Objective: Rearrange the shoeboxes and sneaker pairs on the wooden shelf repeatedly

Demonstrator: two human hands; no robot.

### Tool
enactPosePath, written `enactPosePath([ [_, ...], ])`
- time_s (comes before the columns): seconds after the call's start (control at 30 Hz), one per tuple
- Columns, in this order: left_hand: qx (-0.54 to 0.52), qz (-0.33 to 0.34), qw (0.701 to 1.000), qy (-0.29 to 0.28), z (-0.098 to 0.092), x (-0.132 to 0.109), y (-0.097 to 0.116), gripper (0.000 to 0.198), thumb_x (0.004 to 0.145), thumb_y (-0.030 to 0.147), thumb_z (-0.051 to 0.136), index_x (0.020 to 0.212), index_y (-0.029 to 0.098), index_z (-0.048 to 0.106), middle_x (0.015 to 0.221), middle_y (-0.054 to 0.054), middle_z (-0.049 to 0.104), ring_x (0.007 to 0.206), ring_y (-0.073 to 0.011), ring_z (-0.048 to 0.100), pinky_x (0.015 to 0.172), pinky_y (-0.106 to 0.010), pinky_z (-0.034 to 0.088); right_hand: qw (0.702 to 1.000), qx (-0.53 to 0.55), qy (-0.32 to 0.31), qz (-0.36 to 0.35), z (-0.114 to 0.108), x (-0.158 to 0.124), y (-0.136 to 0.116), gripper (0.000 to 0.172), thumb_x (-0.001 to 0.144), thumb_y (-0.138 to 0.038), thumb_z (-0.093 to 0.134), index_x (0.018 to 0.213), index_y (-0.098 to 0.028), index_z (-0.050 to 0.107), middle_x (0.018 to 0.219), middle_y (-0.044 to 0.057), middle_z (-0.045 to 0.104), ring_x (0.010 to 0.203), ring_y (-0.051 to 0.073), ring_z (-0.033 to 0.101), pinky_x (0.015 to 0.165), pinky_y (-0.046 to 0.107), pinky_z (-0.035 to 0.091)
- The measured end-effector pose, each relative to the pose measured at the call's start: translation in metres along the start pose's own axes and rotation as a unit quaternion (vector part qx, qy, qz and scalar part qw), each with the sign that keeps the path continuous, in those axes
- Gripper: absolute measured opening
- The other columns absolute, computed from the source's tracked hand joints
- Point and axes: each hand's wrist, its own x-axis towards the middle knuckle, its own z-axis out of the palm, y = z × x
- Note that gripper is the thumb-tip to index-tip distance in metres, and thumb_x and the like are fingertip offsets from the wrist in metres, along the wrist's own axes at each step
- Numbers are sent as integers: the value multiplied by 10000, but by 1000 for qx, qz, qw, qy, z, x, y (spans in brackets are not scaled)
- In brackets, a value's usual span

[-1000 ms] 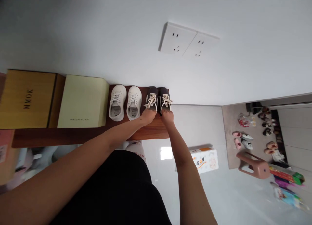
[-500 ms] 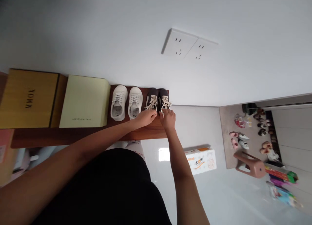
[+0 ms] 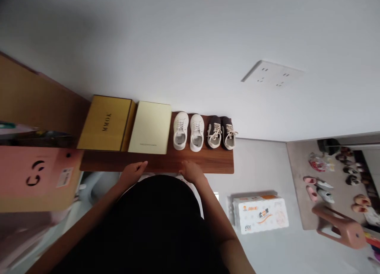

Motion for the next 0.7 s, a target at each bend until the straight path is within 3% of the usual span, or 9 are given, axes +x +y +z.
enactPosePath([
  [0.07, -112, -103, 988, 21, -21, 4, -36, 429, 976, 405, 588, 608, 211, 484, 550, 19, 472, 575, -145, 468, 611, -260, 342, 996, 39, -73, 35, 28, 11, -24, 283, 870, -272, 808, 1146, -219, 774, 1174, 105, 792, 1135, 297, 735, 1011, 399, 563],
  [0.1, -198, -161, 966, 37, -31, 9, -53, 377, 983, 381, 597, 656, 208, 521, 587, 16, 517, 580, -143, 496, 621, -253, 388, 990, 95, -84, 61, 43, 18, -36, 272, 879, -289, 808, 1138, -217, 772, 1156, 100, 794, 1118, 290, 742, 1013, 399, 567],
  [0.17, -384, -253, 884, 82, -52, 25, -82, 278, 1014, 353, 587, 780, 205, 562, 694, -1, 601, 624, -138, 572, 668, -255, 483, 951, 267, -81, 136, 72, 37, -62, 270, 932, -362, 765, 1152, -207, 752, 1133, 99, 787, 1049, 258, 759, 982, 393, 590],
  [0.27, -551, -305, 759, 166, -84, 56, -111, 188, 1053, 347, 576, 922, 211, 581, 817, -23, 644, 730, -124, 646, 729, -243, 546, 808, 525, -36, 267, 108, 73, -100, 388, 992, -514, 666, 1182, -178, 704, 1131, 135, 762, 976, 224, 763, 896, 374, 630],
  [0.37, -595, -301, 717, 204, -109, 82, -122, 54, 1032, 282, 618, 1017, 230, 615, 841, -10, 634, 755, -110, 647, 738, -222, 558, 684, 657, 98, 303, 129, 106, -133, 439, 982, -546, 625, 1217, -176, 662, 1184, 140, 744, 1014, 197, 745, 860, 313, 633],
  [0.47, -594, -273, 730, 200, -126, 87, -123, 130, 1007, 227, 613, 1135, 247, 617, 947, -18, 672, 840, -121, 670, 782, -249, 578, 616, 699, 254, 259, 136, 122, -157, 458, 922, -512, 652, 1249, -192, 624, 1265, 114, 732, 1054, 183, 732, 838, 273, 621],
  [0.57, -513, -188, 796, 262, -143, 74, -129, 277, 995, 259, 585, 1271, 234, 569, 1137, -64, 699, 1034, -183, 691, 875, -335, 597, 596, 667, 398, 203, 131, 114, -172, 549, 850, -549, 708, 1266, -207, 599, 1257, 103, 737, 1035, 204, 729, 801, 298, 612],
  [0.63, -380, -90, 860, 329, -157, 60, -138, 367, 971, 338, 632, 1301, 200, 548, 1217, -101, 689, 1141, -246, 671, 961, -408, 588, 627, 588, 481, 170, 124, 99, -177, 576, 836, -588, 730, 1242, -199, 601, 1166, 95, 751, 973, 213, 717, 783, 316, 597],
  [0.7, -195, -1, 909, 369, -169, 46, -148, 441, 914, 433, 719, 1239, 173, 571, 1217, -133, 677, 1193, -311, 638, 1049, -480, 548, 699, 458, 527, 155, 120, 80, -180, 556, 848, -596, 742, 1196, -183, 613, 1067, 81, 743, 918, 214, 689, 796, 329, 582],
])
